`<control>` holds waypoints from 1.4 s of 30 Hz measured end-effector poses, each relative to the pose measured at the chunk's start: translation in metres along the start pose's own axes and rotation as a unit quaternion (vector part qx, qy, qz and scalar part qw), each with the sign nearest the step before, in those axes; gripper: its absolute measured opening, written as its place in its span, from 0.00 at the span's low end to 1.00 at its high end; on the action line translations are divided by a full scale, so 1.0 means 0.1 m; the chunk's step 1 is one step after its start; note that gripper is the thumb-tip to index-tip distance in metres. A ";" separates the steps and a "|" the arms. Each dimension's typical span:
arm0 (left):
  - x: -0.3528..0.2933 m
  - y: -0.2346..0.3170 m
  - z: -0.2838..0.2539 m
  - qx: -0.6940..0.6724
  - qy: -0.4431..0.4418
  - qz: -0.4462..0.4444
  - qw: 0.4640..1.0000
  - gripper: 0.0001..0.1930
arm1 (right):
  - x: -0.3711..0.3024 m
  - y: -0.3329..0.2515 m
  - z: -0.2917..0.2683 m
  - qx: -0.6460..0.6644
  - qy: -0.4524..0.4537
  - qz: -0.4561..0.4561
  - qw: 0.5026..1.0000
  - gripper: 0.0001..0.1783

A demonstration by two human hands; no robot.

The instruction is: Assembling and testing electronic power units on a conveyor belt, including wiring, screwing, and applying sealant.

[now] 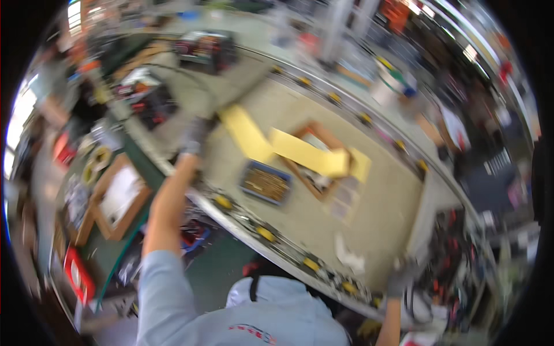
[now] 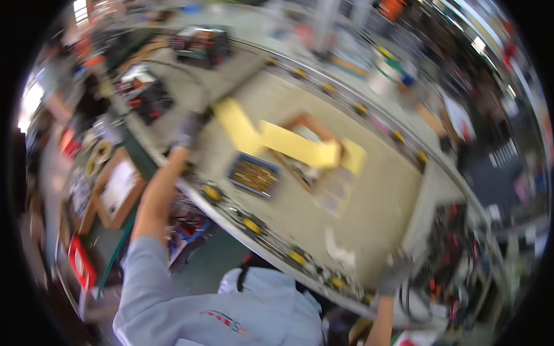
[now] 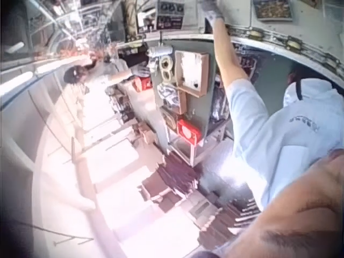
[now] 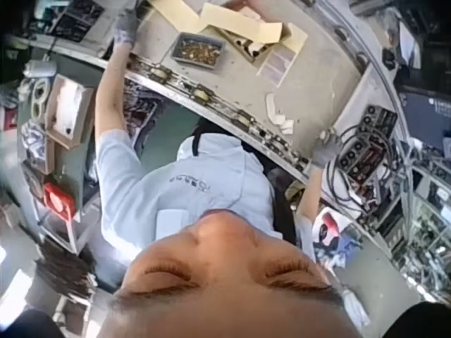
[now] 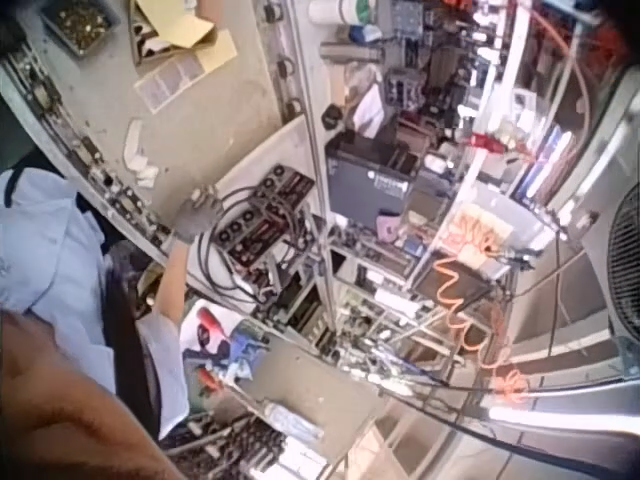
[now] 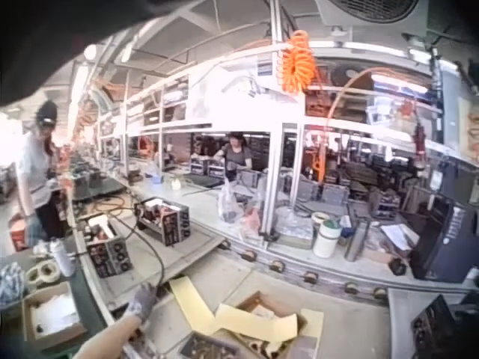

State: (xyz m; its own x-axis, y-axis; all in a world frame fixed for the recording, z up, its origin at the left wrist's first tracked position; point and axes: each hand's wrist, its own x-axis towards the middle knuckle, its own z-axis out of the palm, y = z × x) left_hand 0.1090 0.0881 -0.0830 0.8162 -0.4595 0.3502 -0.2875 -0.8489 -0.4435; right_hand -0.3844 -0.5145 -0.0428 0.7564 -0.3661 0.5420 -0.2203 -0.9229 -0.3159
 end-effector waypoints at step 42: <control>0.21 0.86 -1.17 -0.054 -0.312 -0.269 0.910 0.44 | 1.81 -0.08 1.13 0.196 -0.032 -0.093 0.976 0.21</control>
State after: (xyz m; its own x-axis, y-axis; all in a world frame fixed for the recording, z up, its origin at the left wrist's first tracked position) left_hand 0.0426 -0.0246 -0.0171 0.9692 0.2394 -0.0580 0.2181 -0.9434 -0.2498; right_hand -0.1764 -0.5599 -0.0305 0.8001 -0.1771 0.5731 0.1675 -0.8514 -0.4970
